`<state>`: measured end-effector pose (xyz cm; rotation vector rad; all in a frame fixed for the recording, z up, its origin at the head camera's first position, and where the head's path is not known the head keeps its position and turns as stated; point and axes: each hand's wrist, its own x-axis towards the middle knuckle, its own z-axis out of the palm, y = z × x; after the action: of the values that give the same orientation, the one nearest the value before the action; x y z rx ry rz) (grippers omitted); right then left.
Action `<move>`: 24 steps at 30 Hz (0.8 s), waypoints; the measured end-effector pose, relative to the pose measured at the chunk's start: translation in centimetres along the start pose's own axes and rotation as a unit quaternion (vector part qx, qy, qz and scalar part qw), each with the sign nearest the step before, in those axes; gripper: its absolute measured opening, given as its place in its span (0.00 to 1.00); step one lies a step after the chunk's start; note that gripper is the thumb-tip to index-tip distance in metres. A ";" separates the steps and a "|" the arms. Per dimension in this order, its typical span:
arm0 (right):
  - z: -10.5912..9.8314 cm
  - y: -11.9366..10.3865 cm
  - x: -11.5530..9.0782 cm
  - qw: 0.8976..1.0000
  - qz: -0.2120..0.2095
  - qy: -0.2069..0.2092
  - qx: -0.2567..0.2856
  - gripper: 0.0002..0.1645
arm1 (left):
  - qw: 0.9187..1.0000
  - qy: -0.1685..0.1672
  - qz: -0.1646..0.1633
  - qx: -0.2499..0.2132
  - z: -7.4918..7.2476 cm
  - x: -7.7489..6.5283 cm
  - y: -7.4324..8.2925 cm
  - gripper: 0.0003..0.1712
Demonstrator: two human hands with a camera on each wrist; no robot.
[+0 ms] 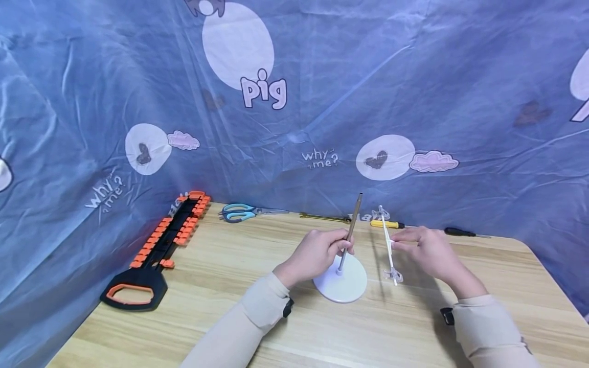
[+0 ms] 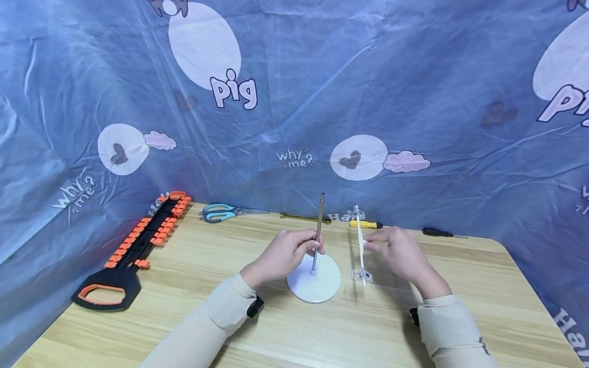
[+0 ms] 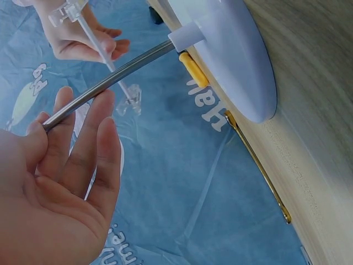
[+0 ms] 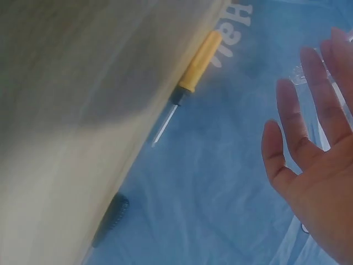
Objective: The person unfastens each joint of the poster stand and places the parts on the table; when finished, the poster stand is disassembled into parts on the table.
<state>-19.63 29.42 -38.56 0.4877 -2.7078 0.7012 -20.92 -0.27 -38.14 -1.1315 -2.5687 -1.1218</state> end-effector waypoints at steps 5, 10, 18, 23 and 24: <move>0.4 0.4 0.0 1.000 0.010 -0.020 0.006 0.10 | 1.000 -0.001 -0.003 -0.004 -0.1 0.0 0.1 0.10; 0.9 0.4 0.0 0.999 0.017 -0.030 -0.003 0.10 | 1.000 -0.003 -0.004 -0.004 -0.1 0.0 0.2 0.11; 1.3 0.3 0.0 0.999 0.013 -0.031 -0.024 0.10 | 1.000 -0.003 -0.004 0.003 -0.1 0.0 0.2 0.11; 1.3 0.1 0.0 0.999 0.009 -0.039 -0.027 0.10 | 1.000 -0.002 -0.002 0.004 -0.1 0.0 0.2 0.11; 1.3 0.1 0.0 0.999 0.008 -0.041 -0.028 0.10 | 1.000 -0.001 -0.002 0.004 -0.1 0.0 0.1 0.11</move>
<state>-19.91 28.82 -39.70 0.4901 -2.8021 0.6197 -20.81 -0.27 -38.01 -1.1280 -2.5753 -1.1102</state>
